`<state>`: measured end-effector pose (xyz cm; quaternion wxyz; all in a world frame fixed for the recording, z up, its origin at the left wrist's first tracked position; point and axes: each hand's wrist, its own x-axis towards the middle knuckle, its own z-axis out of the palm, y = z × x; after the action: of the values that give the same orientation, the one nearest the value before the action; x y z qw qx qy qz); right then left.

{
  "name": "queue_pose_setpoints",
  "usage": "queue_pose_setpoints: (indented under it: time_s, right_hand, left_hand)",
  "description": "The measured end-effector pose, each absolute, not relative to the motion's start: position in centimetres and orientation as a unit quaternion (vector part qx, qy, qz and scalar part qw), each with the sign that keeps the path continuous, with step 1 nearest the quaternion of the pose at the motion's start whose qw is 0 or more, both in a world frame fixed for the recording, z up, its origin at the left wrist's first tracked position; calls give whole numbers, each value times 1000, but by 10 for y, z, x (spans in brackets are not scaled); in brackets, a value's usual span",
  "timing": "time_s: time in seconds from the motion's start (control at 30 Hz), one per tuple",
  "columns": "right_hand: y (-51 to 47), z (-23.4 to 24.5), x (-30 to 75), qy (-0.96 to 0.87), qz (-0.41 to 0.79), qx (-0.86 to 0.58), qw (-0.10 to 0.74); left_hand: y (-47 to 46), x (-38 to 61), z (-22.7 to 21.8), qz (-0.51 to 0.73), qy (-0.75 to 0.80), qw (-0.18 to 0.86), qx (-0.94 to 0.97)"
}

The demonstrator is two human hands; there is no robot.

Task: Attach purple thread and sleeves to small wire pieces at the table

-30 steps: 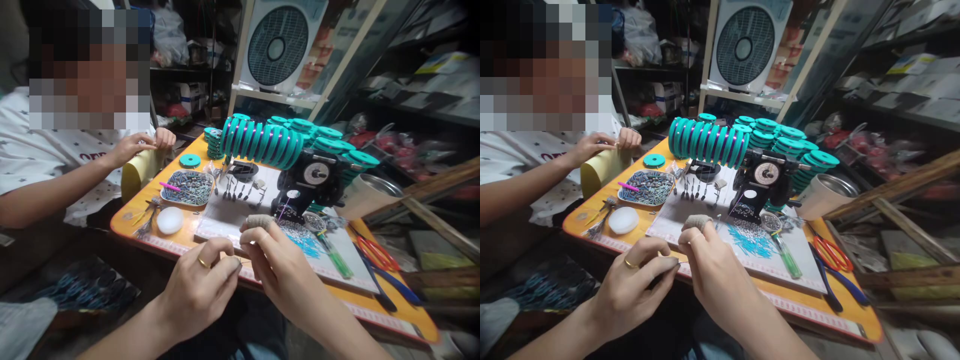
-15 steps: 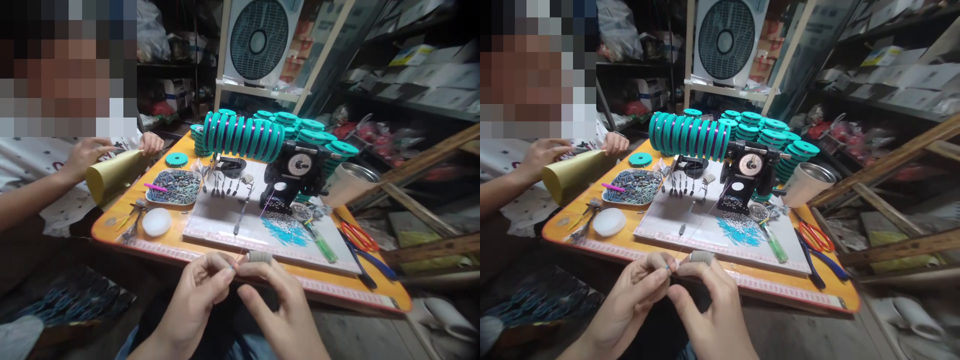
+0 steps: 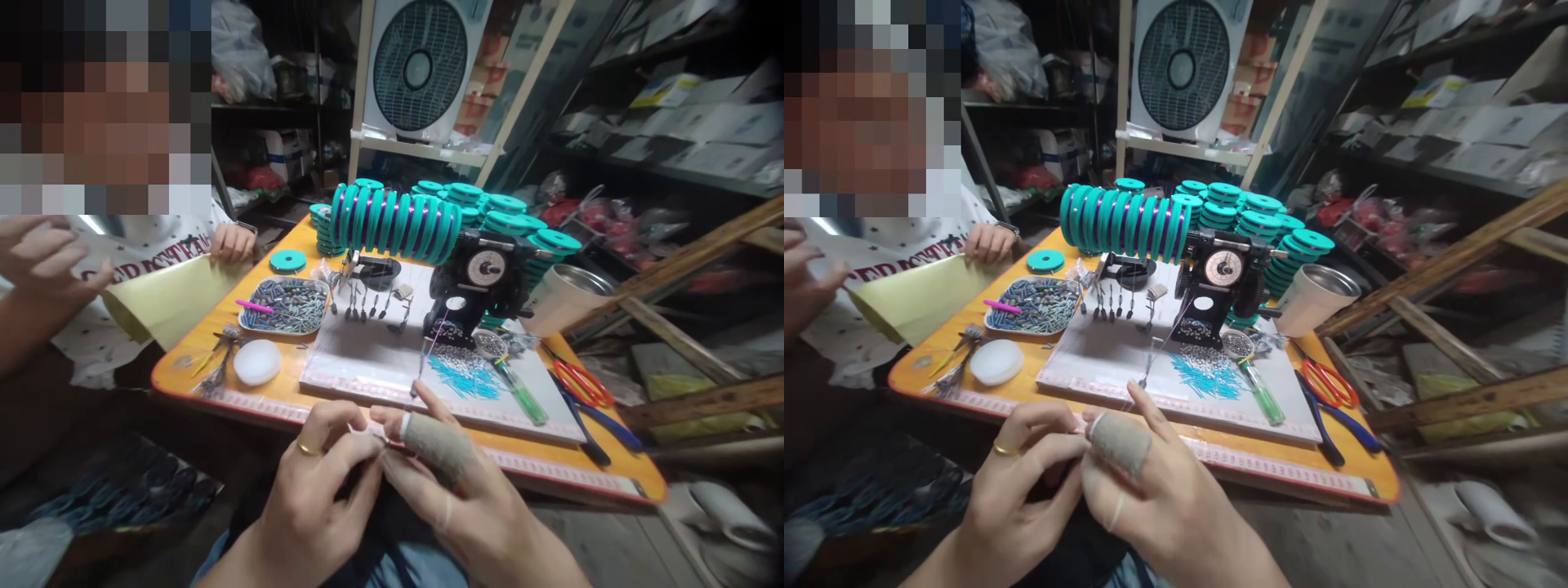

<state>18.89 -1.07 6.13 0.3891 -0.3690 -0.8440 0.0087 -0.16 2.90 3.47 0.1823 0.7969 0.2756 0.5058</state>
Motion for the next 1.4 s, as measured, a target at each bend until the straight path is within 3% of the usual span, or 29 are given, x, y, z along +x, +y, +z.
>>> queue_pose_setpoints:
  time_s: [0.2, 0.4, 0.47, 0.6, 0.73, 0.87, 0.97, 1.13, 1.3, 1.4]
  right_hand:
    - [9, 88, 185, -821, 75, -399, 401]
    - [19, 87, 182, -798, 99, -442, 397]
    - [13, 85, 184, -795, 64, -444, 409]
    - [-14, 74, 191, -736, -20, -478, 479]
    - [-41, 48, 190, -664, 184, -528, 496]
    - [-46, 15, 174, -516, 379, -514, 571]
    - [-46, 4, 169, -476, 392, -490, 617]
    - [-59, 8, 184, -545, 333, -463, 615]
    - [-65, -1, 186, -494, 510, -215, 671]
    - [-63, 1, 183, -477, 523, -183, 682]
  left_hand:
    - [36, 2, 41, 469, 222, 48, 854]
    - [41, 5, 45, 436, 132, 31, 890]
    - [39, 7, 43, 443, 144, 106, 879]
    - [28, 13, 31, 457, 292, 459, 704]
    - [15, 26, 15, 435, 307, 729, 431]
    - [5, 38, 7, 434, 290, 783, 337]
    - [5, 40, 11, 411, 277, 816, 298]
    - [8, 43, 21, 330, 237, 900, 159]
    - [5, 52, 22, 263, 202, 936, 117]
    - [6, 56, 23, 254, 203, 936, 136]
